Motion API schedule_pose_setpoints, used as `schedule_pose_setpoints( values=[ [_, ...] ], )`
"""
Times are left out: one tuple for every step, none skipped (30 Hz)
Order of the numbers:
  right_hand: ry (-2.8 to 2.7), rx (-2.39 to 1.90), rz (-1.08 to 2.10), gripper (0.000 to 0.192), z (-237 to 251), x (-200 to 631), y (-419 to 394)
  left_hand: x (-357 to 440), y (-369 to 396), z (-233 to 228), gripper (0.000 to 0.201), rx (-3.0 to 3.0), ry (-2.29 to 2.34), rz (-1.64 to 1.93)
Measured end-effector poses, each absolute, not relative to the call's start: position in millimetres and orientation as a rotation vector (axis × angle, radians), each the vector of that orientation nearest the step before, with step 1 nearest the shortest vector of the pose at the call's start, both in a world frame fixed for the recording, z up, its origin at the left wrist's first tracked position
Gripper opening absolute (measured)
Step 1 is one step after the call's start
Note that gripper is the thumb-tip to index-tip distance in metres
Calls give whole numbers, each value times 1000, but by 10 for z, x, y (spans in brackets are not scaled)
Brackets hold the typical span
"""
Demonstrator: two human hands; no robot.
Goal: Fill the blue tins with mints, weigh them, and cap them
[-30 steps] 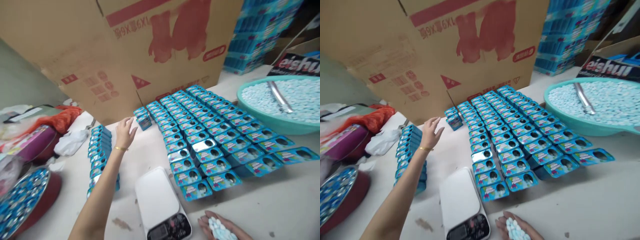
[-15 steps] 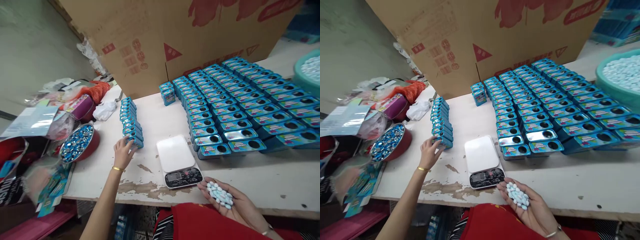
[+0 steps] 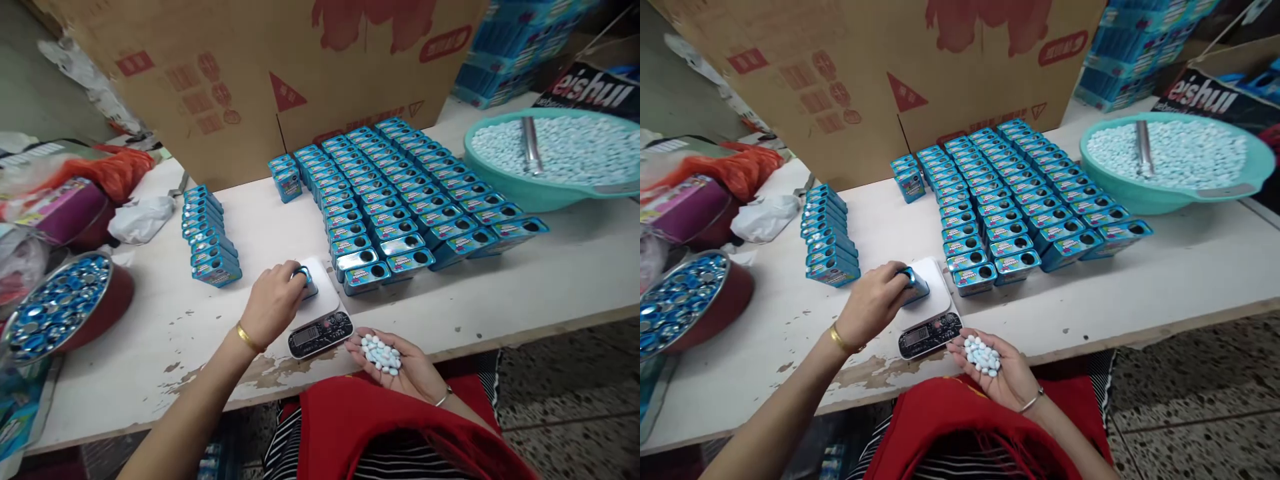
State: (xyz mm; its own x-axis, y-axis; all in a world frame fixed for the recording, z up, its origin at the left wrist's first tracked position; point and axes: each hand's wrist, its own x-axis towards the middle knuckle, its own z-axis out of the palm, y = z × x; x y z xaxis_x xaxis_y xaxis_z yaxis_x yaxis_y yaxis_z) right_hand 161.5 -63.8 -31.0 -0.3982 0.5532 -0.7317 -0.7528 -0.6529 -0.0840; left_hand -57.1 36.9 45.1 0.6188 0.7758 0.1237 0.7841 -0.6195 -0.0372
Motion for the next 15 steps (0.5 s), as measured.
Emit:
schedule_pose_setpoints(
  values=[
    [337,-972,2086,24,-302,1619,-636,-522,411,414,20,-2750,-1321,-99],
    [339,-977,2078,24,-292,1623,-632,-494,450,388,19,-2756,-1325,-68],
    [341,-976,2073,25,-285,1629,-627,-484,481,377,19,-2766,-1337,-63],
    [343,-973,2070,25,-280,1635,-620,-491,505,384,20,-2780,-1350,-88],
    [345,-970,2070,26,-279,1643,-613,-513,519,408,21,-2797,-1364,-145],
    [347,-967,2070,26,-283,1652,-605,-549,525,445,24,-2812,-1378,-230],
    [348,-966,2068,26,-291,1662,-598,-599,523,491,27,-2818,-1395,-336],
    [347,-966,2067,26,-304,1674,-592,-663,514,541,29,-2808,-1423,-452],
    [345,-966,2065,25,-319,1687,-586,-738,497,587,29,-2779,-1469,-562],
    [340,-963,2066,24,-335,1700,-581,-822,475,626,27,-2730,-1535,-661],
    [335,-957,2070,23,-351,1712,-577,-912,446,653,24,-2665,-1610,-745],
    [330,-950,2077,22,-366,1723,-572,-1004,412,666,21,-2591,-1689,-816],
    [326,-942,2082,21,-378,1730,-568,-1094,374,664,18,-2517,-1762,-874],
    [323,-938,2084,21,-387,1735,-563,-1176,333,650,16,-2456,-1823,-917],
    [322,-938,2080,21,-394,1736,-559,-1248,292,626,15,-2410,-1869,-951]
  ],
)
